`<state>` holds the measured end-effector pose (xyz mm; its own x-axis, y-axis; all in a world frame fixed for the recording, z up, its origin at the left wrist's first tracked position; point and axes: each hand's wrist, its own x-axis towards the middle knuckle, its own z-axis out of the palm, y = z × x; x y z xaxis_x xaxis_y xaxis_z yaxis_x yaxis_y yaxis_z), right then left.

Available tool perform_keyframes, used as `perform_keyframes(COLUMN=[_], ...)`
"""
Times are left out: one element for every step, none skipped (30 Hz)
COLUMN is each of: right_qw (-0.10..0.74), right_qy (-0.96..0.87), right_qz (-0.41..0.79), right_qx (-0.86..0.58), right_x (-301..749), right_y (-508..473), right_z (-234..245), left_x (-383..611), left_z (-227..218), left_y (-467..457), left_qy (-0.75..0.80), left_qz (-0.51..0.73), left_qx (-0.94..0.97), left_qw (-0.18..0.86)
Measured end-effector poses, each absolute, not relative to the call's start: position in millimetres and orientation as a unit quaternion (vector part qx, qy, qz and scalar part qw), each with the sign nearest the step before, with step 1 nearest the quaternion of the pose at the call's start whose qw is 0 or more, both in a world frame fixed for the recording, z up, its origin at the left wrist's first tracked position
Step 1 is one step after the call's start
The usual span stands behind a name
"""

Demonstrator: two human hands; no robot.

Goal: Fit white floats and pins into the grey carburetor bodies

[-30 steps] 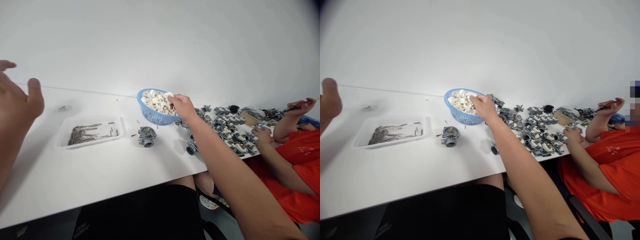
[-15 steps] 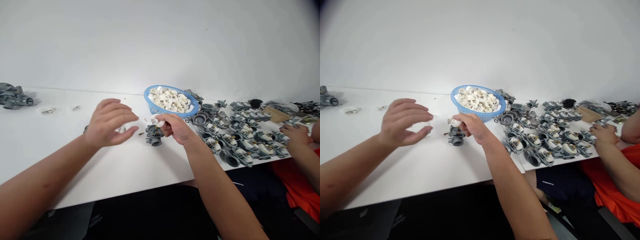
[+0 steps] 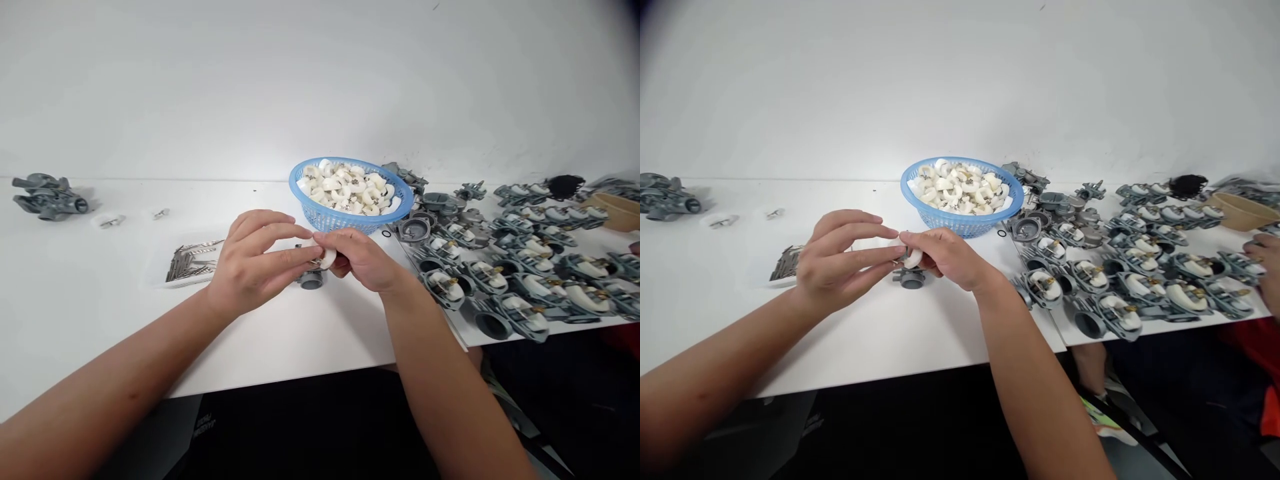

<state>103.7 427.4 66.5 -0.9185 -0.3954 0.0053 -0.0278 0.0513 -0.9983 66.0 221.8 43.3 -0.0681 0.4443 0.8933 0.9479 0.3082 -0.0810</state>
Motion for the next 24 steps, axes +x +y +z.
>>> perform_keyframes(right_qw=[0.120,0.097,0.068,0.035,0.002,-0.027,-0.050,-0.067,-0.078,-0.087,-0.095,-0.104,-0.112,-0.119,-0.123,-0.125,-0.126,-0.125,-0.124,-0.121,-0.117,-0.113,-0.110,-0.106], right_qy=[0.717,0.722,0.727,0.732,0.736,0.739,0.743,0.747,0.752,0.758,0.765,0.773,0.783,0.795,0.807,0.820,0.831,0.840,0.846,0.852,0.857,0.863,0.868,0.874], right_qz=[-0.670,-0.668,-0.665,-0.663,-0.660,-0.657,-0.653,-0.647,-0.641,-0.632,-0.622,-0.610,-0.596,-0.580,-0.562,-0.544,-0.528,-0.515,-0.505,-0.497,-0.491,-0.483,-0.475,-0.467], right_qx=[-0.152,-0.154,-0.155,-0.153,-0.150,-0.146,-0.141,-0.137,-0.136,-0.136,-0.137,-0.138,-0.137,-0.135,-0.132,-0.127,-0.123,-0.118,-0.114,-0.109,-0.104,-0.097,-0.091,-0.084], right_x=[104,103,103,102,101,100,98,97,96,94,93,92,92,92,91,92,92,92,92,91,91,91,90,90], right_y=[427,427,427,426,425,424,423,423,423,423,423,423,424,424,424,424,425,425,425,425,424,424,424,424], right_z=[66,65,64,63,61,59,57,55,53,51,49,47,45,44,43,42,42,41,41,40,40,39,38,38], left_x=[65,63,61,59,57,55,53,53,52,53,53,54,54,55,55,55,55,55,55,55,55,55,55,55], left_z=[42,41,39,38,37,36,36,35,35,35,35,35,35,34,33,32,31,31,31,31,31,31,31,30], left_y=[223,224,225,225,226,226,227,227,228,228,229,230,230,230,230,229,228,227,226,224,223,221,219,218], left_qy=[-0.676,-0.677,-0.677,-0.678,-0.682,-0.688,-0.696,-0.705,-0.715,-0.725,-0.734,-0.743,-0.752,-0.758,-0.763,-0.766,-0.768,-0.770,-0.774,-0.778,-0.783,-0.788,-0.793,-0.798], left_qz=[-0.282,-0.283,-0.284,-0.285,-0.285,-0.284,-0.282,-0.278,-0.274,-0.271,-0.269,-0.268,-0.269,-0.273,-0.280,-0.288,-0.297,-0.306,-0.315,-0.322,-0.329,-0.333,-0.335,-0.335], left_qx=[-0.514,-0.512,-0.509,-0.507,-0.503,-0.497,-0.490,-0.483,-0.480,-0.478,-0.480,-0.485,-0.489,-0.491,-0.491,-0.489,-0.485,-0.480,-0.476,-0.472,-0.469,-0.468,-0.467,-0.466], left_qw=[0.447,0.448,0.449,0.450,0.449,0.447,0.444,0.438,0.429,0.416,0.397,0.375,0.352,0.331,0.314,0.302,0.294,0.286,0.274,0.260,0.243,0.223,0.202,0.182])
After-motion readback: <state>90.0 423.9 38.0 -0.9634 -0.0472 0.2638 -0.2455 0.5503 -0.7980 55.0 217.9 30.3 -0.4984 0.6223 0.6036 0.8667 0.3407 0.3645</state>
